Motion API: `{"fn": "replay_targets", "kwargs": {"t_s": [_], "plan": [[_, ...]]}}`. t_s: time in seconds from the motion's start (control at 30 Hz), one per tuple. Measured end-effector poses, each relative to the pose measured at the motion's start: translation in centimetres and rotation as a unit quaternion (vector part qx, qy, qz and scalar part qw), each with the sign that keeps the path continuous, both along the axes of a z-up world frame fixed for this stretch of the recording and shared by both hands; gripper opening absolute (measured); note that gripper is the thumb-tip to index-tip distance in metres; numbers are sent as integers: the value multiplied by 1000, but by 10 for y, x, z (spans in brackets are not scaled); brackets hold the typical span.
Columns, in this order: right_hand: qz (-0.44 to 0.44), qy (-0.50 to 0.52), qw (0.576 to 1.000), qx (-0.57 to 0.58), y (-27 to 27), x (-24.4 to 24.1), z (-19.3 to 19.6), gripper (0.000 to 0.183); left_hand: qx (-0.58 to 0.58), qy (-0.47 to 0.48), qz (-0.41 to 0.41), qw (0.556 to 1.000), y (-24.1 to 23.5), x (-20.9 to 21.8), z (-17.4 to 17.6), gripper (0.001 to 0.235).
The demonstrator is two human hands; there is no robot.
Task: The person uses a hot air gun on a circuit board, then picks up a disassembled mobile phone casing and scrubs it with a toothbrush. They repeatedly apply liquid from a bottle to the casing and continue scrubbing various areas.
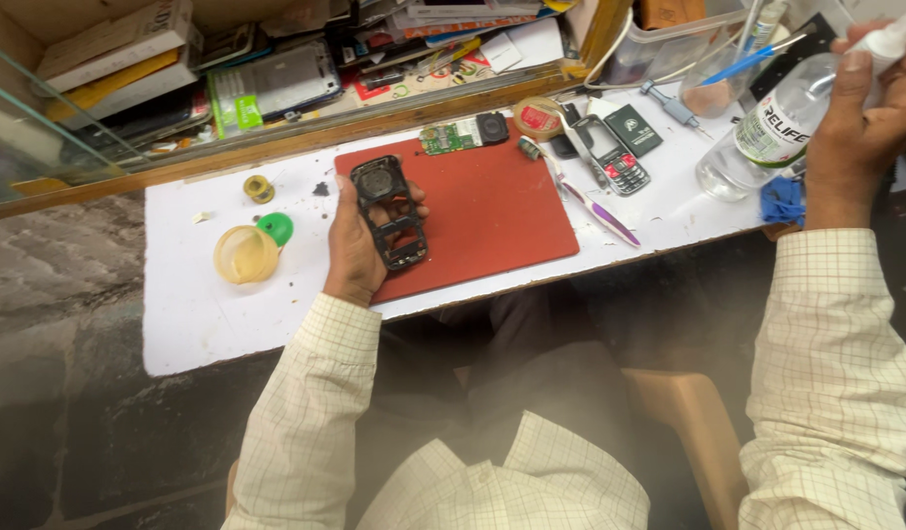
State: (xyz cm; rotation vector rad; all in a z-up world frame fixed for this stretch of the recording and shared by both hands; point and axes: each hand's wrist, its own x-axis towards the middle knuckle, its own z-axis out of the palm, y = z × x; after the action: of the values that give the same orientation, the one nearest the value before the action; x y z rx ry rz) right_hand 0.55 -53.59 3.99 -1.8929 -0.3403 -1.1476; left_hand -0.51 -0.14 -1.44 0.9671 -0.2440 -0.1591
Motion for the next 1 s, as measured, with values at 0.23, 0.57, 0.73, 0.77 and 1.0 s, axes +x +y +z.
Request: {"fn": "replay_targets", "kwargs": {"t_s": [0.23,0.57,0.73,0.77,1.0], "plan": [[32,41,999,5,10,-3,-2,31,-17,-37,-10,999,-19,1,20,78],[60,73,993,72,158,-69,80,33,26,-26,36,999,-40,44,26,79],[54,-63,989,-124,291,-66,63,42,-41,-48,40,997,-33,53,15,76],[58,-71,984,-152,308,-65,59,40,-49,-42,49,997,-30,54,13,77],[124,-22,968,-215,345,-54,82,44,-133,-61,75,986,-28,58,11,71]]}}
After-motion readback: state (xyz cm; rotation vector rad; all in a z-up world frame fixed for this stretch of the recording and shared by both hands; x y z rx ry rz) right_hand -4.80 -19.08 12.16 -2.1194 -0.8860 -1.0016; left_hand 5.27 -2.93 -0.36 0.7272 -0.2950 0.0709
